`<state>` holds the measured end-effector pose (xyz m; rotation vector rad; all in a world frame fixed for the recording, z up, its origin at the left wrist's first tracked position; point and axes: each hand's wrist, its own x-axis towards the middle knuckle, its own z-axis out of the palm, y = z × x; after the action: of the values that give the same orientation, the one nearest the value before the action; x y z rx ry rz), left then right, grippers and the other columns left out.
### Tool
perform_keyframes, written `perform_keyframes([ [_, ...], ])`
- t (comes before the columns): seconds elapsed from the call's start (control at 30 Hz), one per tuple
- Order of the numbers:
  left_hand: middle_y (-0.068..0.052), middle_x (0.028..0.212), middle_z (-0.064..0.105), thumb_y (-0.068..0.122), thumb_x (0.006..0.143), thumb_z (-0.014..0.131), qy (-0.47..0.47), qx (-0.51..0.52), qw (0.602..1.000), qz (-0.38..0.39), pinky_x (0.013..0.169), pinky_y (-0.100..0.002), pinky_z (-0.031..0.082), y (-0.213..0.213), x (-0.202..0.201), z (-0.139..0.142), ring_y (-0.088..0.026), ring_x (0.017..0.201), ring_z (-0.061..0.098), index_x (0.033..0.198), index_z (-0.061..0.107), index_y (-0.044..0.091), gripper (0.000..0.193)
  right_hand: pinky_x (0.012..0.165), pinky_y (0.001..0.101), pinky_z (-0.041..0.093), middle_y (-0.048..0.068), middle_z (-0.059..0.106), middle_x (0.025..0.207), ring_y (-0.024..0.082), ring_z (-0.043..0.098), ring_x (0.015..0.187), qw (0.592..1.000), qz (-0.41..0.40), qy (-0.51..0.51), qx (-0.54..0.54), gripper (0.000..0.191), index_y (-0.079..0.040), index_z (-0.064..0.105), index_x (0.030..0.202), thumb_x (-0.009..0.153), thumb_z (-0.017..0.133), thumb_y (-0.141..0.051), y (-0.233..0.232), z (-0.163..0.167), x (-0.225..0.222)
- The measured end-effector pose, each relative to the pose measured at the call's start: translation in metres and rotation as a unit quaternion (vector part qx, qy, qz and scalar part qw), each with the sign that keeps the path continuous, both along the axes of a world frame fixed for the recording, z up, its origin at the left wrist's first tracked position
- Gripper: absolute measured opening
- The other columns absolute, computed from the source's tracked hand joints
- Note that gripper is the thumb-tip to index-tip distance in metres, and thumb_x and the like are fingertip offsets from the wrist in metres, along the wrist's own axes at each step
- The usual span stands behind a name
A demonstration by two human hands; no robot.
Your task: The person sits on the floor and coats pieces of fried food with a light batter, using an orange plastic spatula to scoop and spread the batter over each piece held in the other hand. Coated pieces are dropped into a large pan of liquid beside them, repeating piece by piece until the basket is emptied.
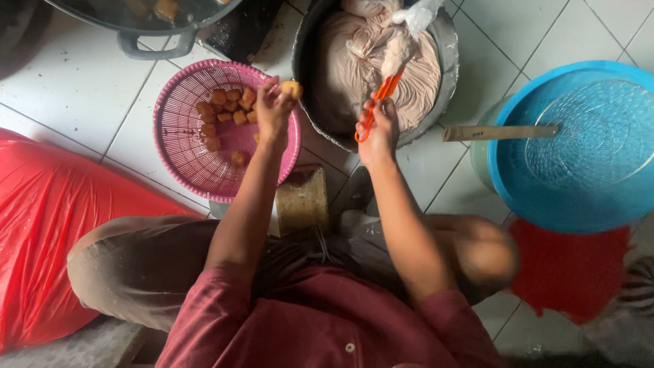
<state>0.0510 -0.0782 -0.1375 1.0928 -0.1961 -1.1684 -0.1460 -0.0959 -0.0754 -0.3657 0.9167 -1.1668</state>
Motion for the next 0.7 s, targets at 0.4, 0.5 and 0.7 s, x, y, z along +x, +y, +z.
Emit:
perform_keyframes([
  [0.4,-0.011,0.131,0.066,0.006,0.104,0.059,0.235,-0.192,0.934,-0.189,0.107,-0.037,0.052,0.013,-0.086,0.145,-0.019,0.119,0.065,0.146,0.047,0.008,0.043,0.048,0.0186,0.03,-0.006,0.056,0.089,0.001,0.041,0.06,0.938,0.243,0.184,-0.166,0.028,-0.009,0.056,0.116,0.095,0.074,-0.016,-0.002,0.136,-0.045],
  [0.5,-0.01,0.127,0.066,0.006,0.103,0.065,0.147,-0.216,0.948,-0.183,0.108,-0.037,0.051,0.017,-0.099,0.148,-0.018,0.119,0.064,0.137,0.053,0.003,0.036,0.046,0.0186,0.031,-0.006,0.058,0.088,0.0,0.041,0.058,0.925,0.241,0.237,-0.173,0.031,-0.007,0.058,0.118,0.093,0.075,-0.014,0.005,0.145,-0.058],
  [0.7,-0.007,0.119,0.067,0.012,0.101,0.068,0.068,-0.188,0.961,-0.188,0.099,-0.035,0.056,0.014,-0.113,0.131,-0.015,0.111,0.064,0.126,0.06,0.0,0.029,0.054,0.019,0.039,-0.003,0.061,0.083,0.001,0.049,0.062,0.883,0.205,0.348,-0.24,0.022,-0.003,0.06,0.111,0.098,0.076,-0.01,-0.006,0.122,-0.071],
])
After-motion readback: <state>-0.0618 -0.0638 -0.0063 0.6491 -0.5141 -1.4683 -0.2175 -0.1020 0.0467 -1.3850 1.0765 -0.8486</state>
